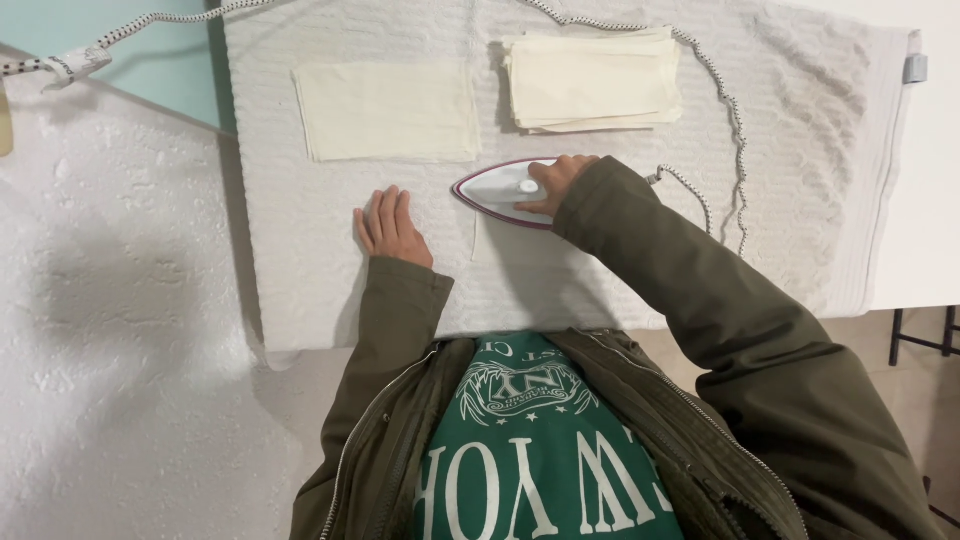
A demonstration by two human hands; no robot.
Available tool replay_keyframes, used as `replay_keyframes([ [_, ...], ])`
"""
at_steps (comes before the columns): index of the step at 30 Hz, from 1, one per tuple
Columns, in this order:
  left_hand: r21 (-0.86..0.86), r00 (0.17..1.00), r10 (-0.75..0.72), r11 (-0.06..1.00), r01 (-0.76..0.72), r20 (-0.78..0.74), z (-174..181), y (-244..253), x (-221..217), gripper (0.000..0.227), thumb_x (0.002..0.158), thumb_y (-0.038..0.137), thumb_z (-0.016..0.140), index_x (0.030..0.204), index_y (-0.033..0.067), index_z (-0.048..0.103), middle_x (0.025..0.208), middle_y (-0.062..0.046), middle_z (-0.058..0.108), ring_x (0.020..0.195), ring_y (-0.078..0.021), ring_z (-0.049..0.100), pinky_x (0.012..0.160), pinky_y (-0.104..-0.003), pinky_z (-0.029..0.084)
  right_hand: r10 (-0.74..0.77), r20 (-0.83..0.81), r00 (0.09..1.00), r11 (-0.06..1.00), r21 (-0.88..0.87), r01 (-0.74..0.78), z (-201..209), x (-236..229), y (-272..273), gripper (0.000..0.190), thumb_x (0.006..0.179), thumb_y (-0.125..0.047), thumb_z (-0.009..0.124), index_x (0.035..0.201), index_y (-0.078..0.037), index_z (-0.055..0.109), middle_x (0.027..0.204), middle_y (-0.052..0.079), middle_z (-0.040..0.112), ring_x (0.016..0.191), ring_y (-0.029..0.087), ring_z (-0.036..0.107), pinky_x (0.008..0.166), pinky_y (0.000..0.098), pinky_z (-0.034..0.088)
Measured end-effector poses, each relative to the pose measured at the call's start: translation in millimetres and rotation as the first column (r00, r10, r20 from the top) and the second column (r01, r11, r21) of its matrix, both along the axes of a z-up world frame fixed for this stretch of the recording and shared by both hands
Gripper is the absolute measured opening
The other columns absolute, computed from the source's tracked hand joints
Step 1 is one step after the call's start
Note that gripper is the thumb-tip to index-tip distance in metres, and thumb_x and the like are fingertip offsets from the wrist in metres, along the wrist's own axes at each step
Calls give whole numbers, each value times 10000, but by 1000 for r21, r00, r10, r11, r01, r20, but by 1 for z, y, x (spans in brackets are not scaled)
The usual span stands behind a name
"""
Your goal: Ironing small rectangular pieces of white cloth.
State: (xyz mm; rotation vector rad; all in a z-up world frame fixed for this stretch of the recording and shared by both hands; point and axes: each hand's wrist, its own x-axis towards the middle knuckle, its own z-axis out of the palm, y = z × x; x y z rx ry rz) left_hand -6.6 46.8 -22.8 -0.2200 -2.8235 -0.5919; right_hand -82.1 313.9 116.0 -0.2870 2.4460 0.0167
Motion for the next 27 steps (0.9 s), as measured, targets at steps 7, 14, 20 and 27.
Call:
replay_keyframes([
  [7, 13, 1000, -6, 1000, 6, 23, 6, 0, 0, 502, 911, -4, 589, 1412, 1, 554, 1493, -128, 503, 1454, -327, 422, 1245, -606, 223, 8, -36, 999, 1000, -8, -8, 4, 1, -2, 628, 899, -672, 599, 1244, -150, 656, 942, 191, 737, 851, 379, 734, 738, 513, 593],
  [14, -10, 1000, -3, 1000, 3, 13, -8, -2, 1, 472, 959, 60, 618, 1426, 32, 550, 1509, -109, 493, 1470, -311, 408, 1256, -597, 218, 19, -64, 998, 999, -27, -21, -3, 2, 1, 620, 900, -688, 612, 1164, -133, 688, 873, 189, 737, 800, 373, 736, 712, 517, 592],
  [20, 10, 1000, -17, 1000, 17, 10, -23, -6, 0, 533, 982, 282, 725, 1429, 56, 541, 1505, -108, 485, 1460, -313, 398, 1242, -604, 220, 21, -97, 995, 998, -49, -26, -8, 4, 4, 615, 892, -684, 622, 1149, -130, 695, 860, 188, 736, 784, 373, 736, 704, 517, 592],
  [27, 11, 1000, -17, 1000, 17, 2, -28, -6, -1, 540, 981, 291, 735, 1438, 73, 544, 1507, -102, 486, 1469, -311, 389, 1245, -606, 213, -7, -34, 999, 1000, -24, 6, -3, 1, -1, 635, 891, -690, 610, 1196, -138, 683, 889, 181, 739, 762, 357, 748, 673, 510, 606],
])
